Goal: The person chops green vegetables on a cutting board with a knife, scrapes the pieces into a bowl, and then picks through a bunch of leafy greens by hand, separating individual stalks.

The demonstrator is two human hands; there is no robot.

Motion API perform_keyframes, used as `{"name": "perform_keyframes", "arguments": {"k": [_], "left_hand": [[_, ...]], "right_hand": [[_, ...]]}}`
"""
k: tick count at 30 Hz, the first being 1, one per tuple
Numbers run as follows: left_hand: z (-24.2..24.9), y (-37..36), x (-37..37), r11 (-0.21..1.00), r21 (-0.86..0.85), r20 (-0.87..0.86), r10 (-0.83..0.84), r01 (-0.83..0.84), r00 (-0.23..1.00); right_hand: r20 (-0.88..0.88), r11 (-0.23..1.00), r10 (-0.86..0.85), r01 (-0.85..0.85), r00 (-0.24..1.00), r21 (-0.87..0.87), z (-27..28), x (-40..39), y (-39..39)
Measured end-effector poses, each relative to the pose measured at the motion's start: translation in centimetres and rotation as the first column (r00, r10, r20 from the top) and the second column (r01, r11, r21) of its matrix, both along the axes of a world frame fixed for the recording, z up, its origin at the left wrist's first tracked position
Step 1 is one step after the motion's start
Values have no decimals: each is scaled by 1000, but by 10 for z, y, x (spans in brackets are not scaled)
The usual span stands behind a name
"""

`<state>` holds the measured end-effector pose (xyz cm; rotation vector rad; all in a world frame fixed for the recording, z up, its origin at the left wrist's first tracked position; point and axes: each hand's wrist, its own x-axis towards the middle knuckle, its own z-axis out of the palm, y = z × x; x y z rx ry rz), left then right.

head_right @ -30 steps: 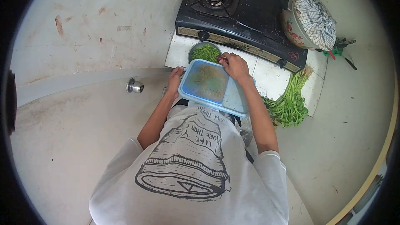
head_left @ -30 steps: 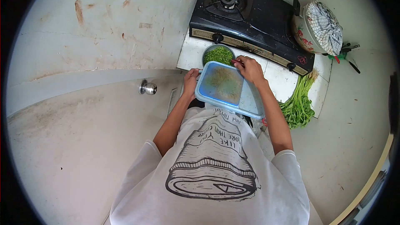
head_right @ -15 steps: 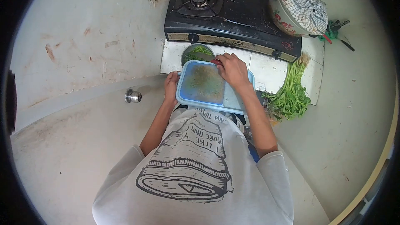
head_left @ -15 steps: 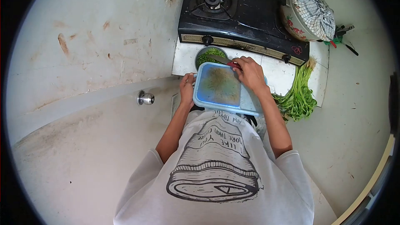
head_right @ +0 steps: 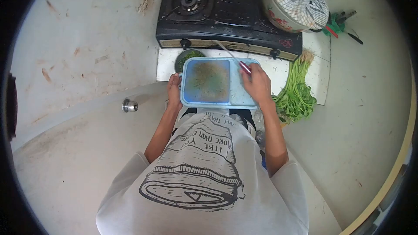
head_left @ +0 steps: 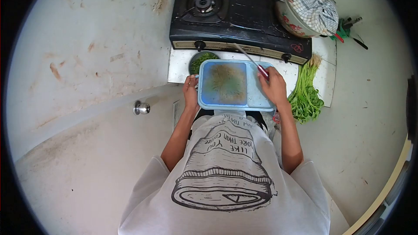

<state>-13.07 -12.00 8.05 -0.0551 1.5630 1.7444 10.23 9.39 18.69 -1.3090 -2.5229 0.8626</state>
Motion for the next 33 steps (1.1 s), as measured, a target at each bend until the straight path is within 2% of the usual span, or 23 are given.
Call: {"name": "perform_keyframes", "arguments": {"k": [3, 4, 7, 8, 12, 14, 16, 17, 18, 21, 22, 25, 29, 32, 33], "left_hand": [[-7, 30, 16, 998, 51, 47, -36, 33, 998], [-10, 41, 23, 997, 47, 25, -64, 63, 998], [-30, 76, 45, 987, 28, -19, -156, 157, 988], [-43, 86, 53, 982, 17, -19, -190, 191, 982], [-44, 125, 91, 963, -93, -69, -261, 254, 963], [-58, 138, 100, 941, -129, -90, -326, 314, 941], [-80, 143, 103, 898, -263, -121, -394, 353, 911], [-90, 146, 104, 870, -331, -133, -426, 365, 895], [-83, 147, 108, 864, -330, -184, -454, 380, 872], [-117, 144, 103, 791, -484, -217, -522, 374, 825], [-121, 142, 105, 812, -460, -271, -513, 358, 814], [-130, 139, 110, 817, -494, -313, -487, 298, 816], [-108, 141, 122, 819, -487, -338, -498, 305, 798], [-93, 145, 144, 744, -660, -497, -533, 100, 685], [-98, 145, 144, 753, -650, -504, -527, 102, 684]], "right_hand": [[-33, 977, -153, 157, 988, 147, -19, 58, 5], [-67, 967, -210, 217, 976, 132, -30, 78, 6], [-105, 919, -384, 391, 917, 55, -56, 131, 8], [-34, 853, -505, 493, 862, -168, -61, 147, 10], [-150, 765, -639, 603, 755, -227, -99, 188, 16], [-206, 742, -669, 627, 715, -236, -120, 202, 26], [-189, 742, -669, 633, 719, -221, -134, 208, 38], [-180, 743, -668, 634, 722, -215, -139, 211, 43], [-150, 741, -668, 632, 729, -227, -141, 210, 49], [-121, 777, -621, 587, 775, -229, -153, 208, 62], [-111, 768, -623, 578, 775, -276, -156, 208, 66], [-238, 833, -553, 517, 799, -198, -165, 203, 72], [-172, 819, -566, 527, 806, -226, -183, 206, 76], [-180, 826, -554, 509, 813, -243, -202, 209, 83], [-196, 831, -548, 502, 813, -241, -205, 209, 85]]}}
